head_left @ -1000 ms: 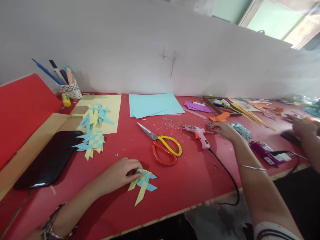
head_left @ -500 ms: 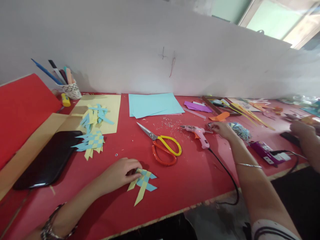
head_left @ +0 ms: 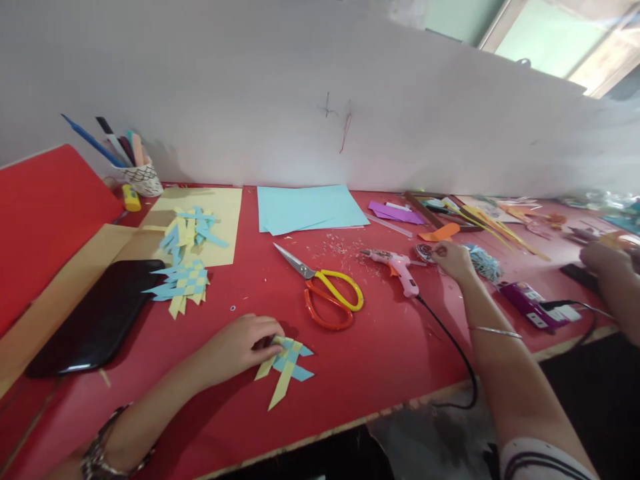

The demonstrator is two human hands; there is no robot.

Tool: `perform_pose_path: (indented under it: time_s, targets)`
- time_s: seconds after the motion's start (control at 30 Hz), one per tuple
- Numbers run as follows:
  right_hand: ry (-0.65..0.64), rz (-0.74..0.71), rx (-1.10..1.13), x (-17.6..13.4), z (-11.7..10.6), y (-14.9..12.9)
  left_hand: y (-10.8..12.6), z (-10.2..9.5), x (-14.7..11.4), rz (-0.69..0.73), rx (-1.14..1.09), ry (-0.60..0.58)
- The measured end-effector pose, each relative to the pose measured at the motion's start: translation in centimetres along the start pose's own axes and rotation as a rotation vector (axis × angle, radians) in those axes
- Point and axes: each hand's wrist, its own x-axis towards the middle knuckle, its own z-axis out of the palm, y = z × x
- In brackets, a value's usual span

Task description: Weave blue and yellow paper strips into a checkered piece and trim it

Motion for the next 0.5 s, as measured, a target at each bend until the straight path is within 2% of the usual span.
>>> perform_pose_path:
  time_s: [0.2,0.37,0.5]
  targets:
    - [-0.014,0.005,0.034,-0.11,-0.03,0.57,0.24,-0.06,-0.06,-0.009,-0.005,-0.001]
    - [-0.088,-0.061,0.073,-0.01,0.2,0.57,-0.01,0.05,-0.04,-0.014,-0.007,-0.012]
    - [-0.091,-0.127,0.058,0.2,0.21,0.65,-0.1,0.1,0.0,-0.014,-0.008,-0.002]
